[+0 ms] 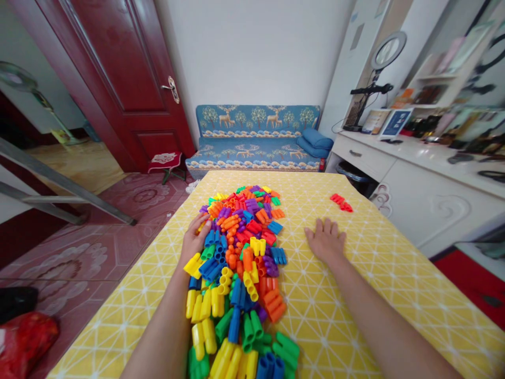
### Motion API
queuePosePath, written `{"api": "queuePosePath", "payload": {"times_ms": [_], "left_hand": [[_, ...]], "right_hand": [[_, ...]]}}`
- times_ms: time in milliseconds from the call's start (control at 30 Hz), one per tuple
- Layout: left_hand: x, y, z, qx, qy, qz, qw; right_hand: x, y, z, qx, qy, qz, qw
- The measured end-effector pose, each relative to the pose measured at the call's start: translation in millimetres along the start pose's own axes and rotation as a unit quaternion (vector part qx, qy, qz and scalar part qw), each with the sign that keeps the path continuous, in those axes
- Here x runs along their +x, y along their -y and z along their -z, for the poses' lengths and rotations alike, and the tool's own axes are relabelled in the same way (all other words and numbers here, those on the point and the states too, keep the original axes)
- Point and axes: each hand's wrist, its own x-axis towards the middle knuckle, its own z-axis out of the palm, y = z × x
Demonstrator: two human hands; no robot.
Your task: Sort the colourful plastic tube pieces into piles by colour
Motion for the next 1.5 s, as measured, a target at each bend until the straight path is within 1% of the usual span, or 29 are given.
{"api": "queuePosePath", "payload": {"times_ms": [100, 167, 233, 300, 333, 367, 433, 500, 533, 600, 667, 733, 833, 1000, 1033, 1100, 1167, 1200, 1233, 1267, 1333, 1367, 1400, 1433, 1500], "left_hand": [[0.3, 0.3, 0.3, 0.001, 0.001, 0.001, 1.000], [0.4, 0.8, 0.1, -0.002, -0.004, 0.004, 1.000], [0.5, 1.5, -0.4, -0.003, -0.006, 0.004, 1.000], [0.4, 1.9, -0.9, -0.004, -0.007, 0.003, 1.000], [0.4, 2.0, -1.1, -0.004, -0.007, 0.003, 1.000], [0.3, 2.0, -1.3, -0.005, -0.008, 0.004, 1.000], [0.1, 1.7, -1.3, -0.006, -0.009, 0.005, 1.000], [-0.1, 1.2, -1.1, -0.006, -0.006, 0.003, 1.000], [-0.1, 1.0, -1.0, -0.006, -0.004, 0.003, 1.000], [-0.1, 0.9, -0.8, -0.007, -0.003, 0.001, 1.000], [-0.1, 1.1, -0.6, -0.006, -0.006, 0.001, 1.000], [0.0, 1.7, -0.5, -0.004, -0.007, 0.002, 1.000], [0.0, 2.2, -0.3, 0.003, -0.005, 0.002, 1.000], [-0.4, 0.6, -0.6, 0.002, -0.008, 0.006, 1.000], [-0.5, 0.1, -0.8, 0.001, -0.009, 0.008, 1.000], [-0.7, -0.7, -0.9, -0.001, -0.009, 0.010, 1.000], [-0.9, -1.0, -0.8, -0.004, -0.008, 0.010, 1.000], [-0.9, -0.9, -0.7, -0.004, -0.007, 0.008, 1.000], [-0.9, -0.7, -0.5, -0.004, -0.005, 0.007, 1.000], [-0.9, -0.5, -0.3, -0.002, -0.003, 0.007, 1.000], [-0.7, -0.2, -0.1, 0.002, 0.000, 0.006, 1.000], [-0.6, -0.1, 0.0, 0.002, 0.000, 0.006, 1.000], [-0.6, -0.1, -0.1, 0.002, -0.001, 0.007, 1.000], [-0.6, -0.1, -0.2, 0.000, -0.002, 0.007, 1.000], [-0.6, -0.2, -0.4, -0.002, -0.005, 0.008, 1.000]], "right_hand": [[-19.0, 15.9, -2.0, 0.014, -0.029, 0.038, 0.999], [-25.9, 23.1, -2.7, 0.035, -0.057, 0.071, 0.995], [-27.4, 27.0, -2.5, 0.079, -0.079, 0.116, 0.987], [-26.1, 28.5, -0.9, 0.160, -0.091, 0.175, 0.967], [-25.8, 29.1, 0.7, 0.211, -0.099, 0.210, 0.949], [-26.5, 30.0, 3.0, 0.265, -0.110, 0.248, 0.925], [-31.7, 33.8, 9.7, 0.360, -0.137, 0.315, 0.868], [-42.0, 40.7, 18.6, 0.423, -0.152, 0.363, 0.816], [-48.2, 45.3, 23.1, 0.442, -0.149, 0.382, 0.797], [-60.2, 55.2, 30.7, 0.459, -0.132, 0.418, 0.772], [-68.9, 64.4, 35.0, 0.452, -0.113, 0.450, 0.762], [-73.4, 71.1, 35.9, 0.445, -0.103, 0.467, 0.757], [-76.3, 77.2, 34.8, 0.460, -0.099, 0.464, 0.751], [-85.9, 84.5, 38.5, 0.510, -0.092, 0.447, 0.729], [-87.0, 84.9, 39.2, 0.528, -0.090, 0.428, 0.728], [-83.9, 82.1, 38.2, 0.569, -0.098, 0.356, 0.735], [-71.4, 72.5, 33.0, 0.595, -0.128, 0.261, 0.749], [-61.7, 64.9, 29.3, 0.590, -0.145, 0.216, 0.764], [-50.6, 55.7, 25.1, 0.568, -0.155, 0.178, 0.789], [-38.9, 45.6, 21.0, 0.527, -0.158, 0.144, 0.823], [-18.0, 25.3, 14.3, 0.399, -0.146, 0.085, 0.901], [-10.5, 16.7, 12.2, 0.339, -0.152, 0.059, 0.927], [-5.7, 10.0, 10.9, 0.290, -0.167, 0.039, 0.942], [-3.4, 5.4, 10.4, 0.259, -0.189, 0.027, 0.947], [-5.1, 2.8, 11.0, 0.230, -0.225, 0.027, 0.946]]}}
